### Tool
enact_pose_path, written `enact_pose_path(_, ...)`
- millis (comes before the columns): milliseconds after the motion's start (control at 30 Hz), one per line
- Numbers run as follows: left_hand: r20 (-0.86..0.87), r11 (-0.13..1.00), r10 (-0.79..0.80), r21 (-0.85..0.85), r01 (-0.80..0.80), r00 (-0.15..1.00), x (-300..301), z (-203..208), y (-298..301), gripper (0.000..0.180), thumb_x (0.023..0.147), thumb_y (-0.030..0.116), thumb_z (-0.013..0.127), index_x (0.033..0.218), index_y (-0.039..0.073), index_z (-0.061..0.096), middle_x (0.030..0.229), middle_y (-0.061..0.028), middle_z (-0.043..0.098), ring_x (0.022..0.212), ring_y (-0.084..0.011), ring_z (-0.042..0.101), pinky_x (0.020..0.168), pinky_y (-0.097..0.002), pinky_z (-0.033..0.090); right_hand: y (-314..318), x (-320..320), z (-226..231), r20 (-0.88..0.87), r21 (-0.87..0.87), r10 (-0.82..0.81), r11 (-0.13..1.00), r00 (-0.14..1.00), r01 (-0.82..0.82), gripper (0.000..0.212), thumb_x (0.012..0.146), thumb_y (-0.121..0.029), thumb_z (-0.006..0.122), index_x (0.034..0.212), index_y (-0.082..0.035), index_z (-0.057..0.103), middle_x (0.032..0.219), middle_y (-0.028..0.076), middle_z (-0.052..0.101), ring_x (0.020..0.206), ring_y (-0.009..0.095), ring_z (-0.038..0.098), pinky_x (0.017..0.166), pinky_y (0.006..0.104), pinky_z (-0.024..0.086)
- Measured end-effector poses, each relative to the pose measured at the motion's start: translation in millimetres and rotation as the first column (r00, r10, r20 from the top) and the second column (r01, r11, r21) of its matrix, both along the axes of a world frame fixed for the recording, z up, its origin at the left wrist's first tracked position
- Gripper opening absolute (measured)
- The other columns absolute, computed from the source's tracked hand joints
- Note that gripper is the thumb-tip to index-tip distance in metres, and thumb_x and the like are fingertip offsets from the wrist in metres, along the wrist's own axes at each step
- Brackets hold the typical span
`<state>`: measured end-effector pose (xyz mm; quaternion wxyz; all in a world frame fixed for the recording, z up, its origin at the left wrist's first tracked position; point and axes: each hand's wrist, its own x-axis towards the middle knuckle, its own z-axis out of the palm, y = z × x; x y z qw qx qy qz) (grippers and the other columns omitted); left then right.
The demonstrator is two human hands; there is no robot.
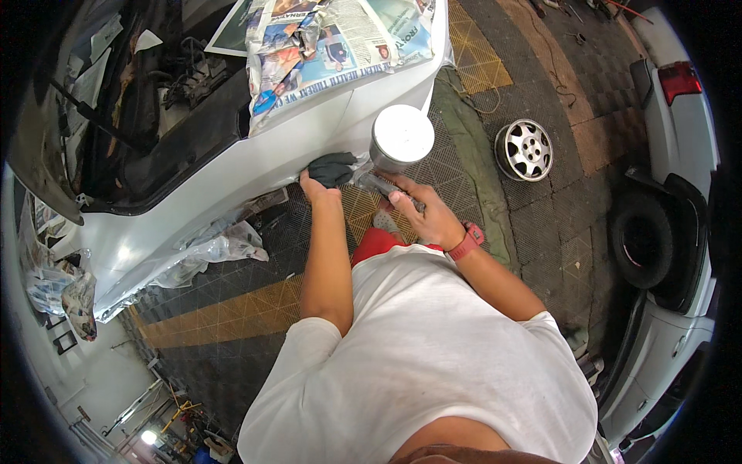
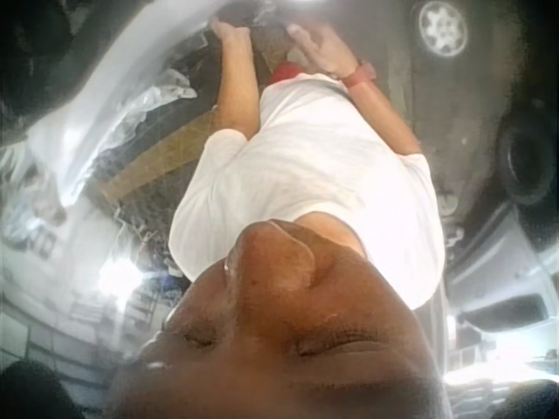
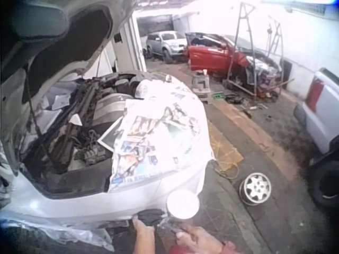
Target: The person uses a spray gun to apply white paint to the rear bumper and trunk of a white car. They frequently wipe the painted surface with a dark cloth while moving around the vehicle. The car is masked with newspaper and plastic sheeting to protect other areas.
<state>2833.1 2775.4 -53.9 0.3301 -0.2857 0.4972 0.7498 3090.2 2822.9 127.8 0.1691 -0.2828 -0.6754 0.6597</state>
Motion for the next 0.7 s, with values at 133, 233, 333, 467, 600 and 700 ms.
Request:
enact_pose_path(133, -0.03, 0.986, -0.03, 0.16, 0.034, 0.999, 4, -9, 8, 0.046, 0.1, 0.042, 0.046, 0.113, 0.008, 0.074, 0.114, -0.0102, 0.076, 0.101, -0.0314, 0.074, 0.09, -0.0499, 0.06, 7, -6, -4, -0.005, 0.011, 0.009, 1.0, 1.0, -0.009, 0.05, 0.112, -0.028, 0.05, 0.149, 0.005, 0.052, 0.104, 0.015, 0.074, 0.093, 0.018, 0.067, 0.093, 0.0344, 0.052)
enact_pose_path(233, 0.007, 0.991, -0.029, 0.128, 0.028, 1.0, 23, 20, 29, 0.043, 0.1, 0.038, 0.045, 0.107, 0.008, 0.074, 0.108, -0.0092, 0.077, 0.096, -0.0318, 0.075, 0.088, -0.0492, 0.061, 15, -3, -6, -0.013, 0.007, 0.001, 1.0, 1.0, -0.001, 0.051, 0.112, -0.029, 0.049, 0.149, 0.006, 0.052, 0.103, 0.014, 0.074, 0.094, 0.017, 0.066, 0.094, 0.0337, 0.052)
enact_pose_path(333, 0.025, 0.994, 0.006, 0.108, -0.009, 1.0, 38, 40, 49, 0.046, 0.1, 0.04, 0.043, 0.105, 0.006, 0.074, 0.105, -0.0108, 0.077, 0.093, -0.0317, 0.075, 0.085, -0.0484, 0.061, 33, 1, 0, -0.002, 0.002, 0.021, 1.0, 1.0, -0.021, 0.051, 0.112, -0.03, 0.049, 0.15, 0.005, 0.051, 0.101, 0.013, 0.074, 0.095, 0.017, 0.065, 0.094, 0.0326, 0.051)
enact_pose_path(467, -0.039, 0.987, -0.054, 0.148, 0.059, 0.998, 54, 67, 68, 0.053, 0.101, 0.042, 0.038, 0.099, 0.003, 0.073, 0.098, -0.0147, 0.077, 0.086, -0.0327, 0.074, 0.08, -0.0482, 0.062, 63, 8, 8, -0.019, -0.003, 0.016, 1.0, 1.0, -0.016, 0.052, 0.112, -0.031, 0.049, 0.148, 0.006, 0.053, 0.099, 0.011, 0.074, 0.096, 0.017, 0.065, 0.096, 0.0325, 0.05)
enact_pose_path(600, -0.114, 0.983, 0.031, 0.183, -0.009, 0.993, 70, 77, 100, 0.054, 0.1, 0.042, 0.037, 0.101, 0.002, 0.072, 0.1, -0.0174, 0.077, 0.088, -0.0364, 0.074, 0.085, -0.0516, 0.062, 96, 38, 3, -0.024, 0.102, -0.011, 0.995, 1.0, 0.013, 0.051, 0.109, -0.033, 0.055, 0.142, 0.006, 0.057, 0.099, 0.017, 0.074, 0.088, 0.018, 0.068, 0.085, 0.0347, 0.055)
enact_pose_path(700, -0.183, 0.987, 0.093, 0.147, -0.067, 0.979, 40, 19, 92, 0.056, 0.1, 0.043, 0.034, 0.109, 0.002, 0.071, 0.109, -0.0178, 0.075, 0.095, -0.0398, 0.073, 0.091, -0.0583, 0.059, 128, 64, 12, -0.135, -0.034, 0.062, 0.997, 0.989, -0.068, 0.053, 0.109, -0.035, 0.056, 0.143, 0.005, 0.057, 0.098, 0.016, 0.074, 0.087, 0.018, 0.069, 0.084, 0.0355, 0.056)
